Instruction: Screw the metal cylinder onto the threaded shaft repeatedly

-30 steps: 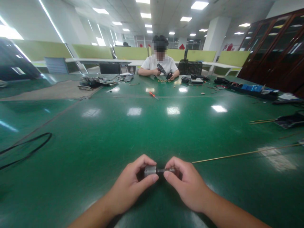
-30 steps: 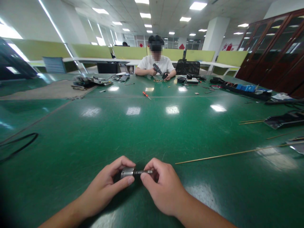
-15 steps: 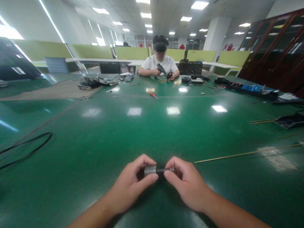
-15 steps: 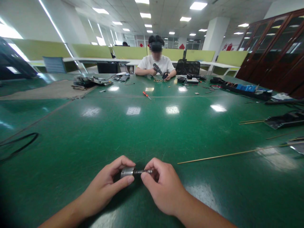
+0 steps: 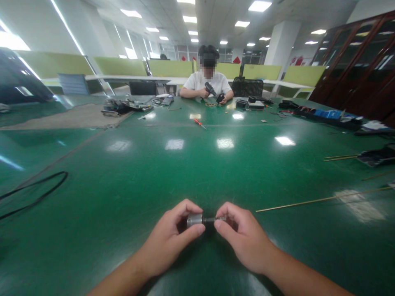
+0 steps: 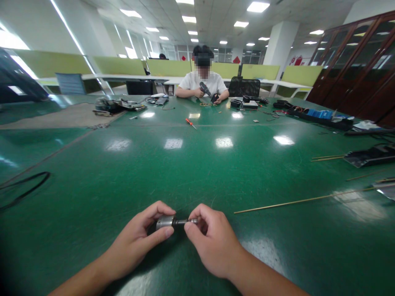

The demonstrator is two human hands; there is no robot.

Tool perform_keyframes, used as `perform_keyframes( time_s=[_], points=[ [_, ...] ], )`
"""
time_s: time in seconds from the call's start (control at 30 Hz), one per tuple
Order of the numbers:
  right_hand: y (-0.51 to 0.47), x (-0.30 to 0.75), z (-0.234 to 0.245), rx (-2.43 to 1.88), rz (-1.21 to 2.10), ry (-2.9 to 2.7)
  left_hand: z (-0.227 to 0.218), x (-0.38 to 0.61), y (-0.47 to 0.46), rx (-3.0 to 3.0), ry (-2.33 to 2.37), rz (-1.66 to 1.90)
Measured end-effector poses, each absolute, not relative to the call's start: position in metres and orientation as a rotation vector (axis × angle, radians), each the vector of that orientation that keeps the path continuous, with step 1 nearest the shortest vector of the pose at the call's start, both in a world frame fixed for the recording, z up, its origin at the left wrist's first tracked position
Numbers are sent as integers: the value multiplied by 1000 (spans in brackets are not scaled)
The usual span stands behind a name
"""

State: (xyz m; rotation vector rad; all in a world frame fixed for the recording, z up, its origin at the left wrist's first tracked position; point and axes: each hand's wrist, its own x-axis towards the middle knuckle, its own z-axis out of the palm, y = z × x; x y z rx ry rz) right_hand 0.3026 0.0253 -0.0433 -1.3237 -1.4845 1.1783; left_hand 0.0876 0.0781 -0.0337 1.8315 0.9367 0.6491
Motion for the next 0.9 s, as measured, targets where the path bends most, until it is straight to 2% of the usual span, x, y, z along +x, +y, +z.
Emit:
perform_keyframes(
  time_s=[0.9],
  points=[
    [26,303,-47,-1292,1214,-1431,-35,87,78,1747,933,698]
  ],
)
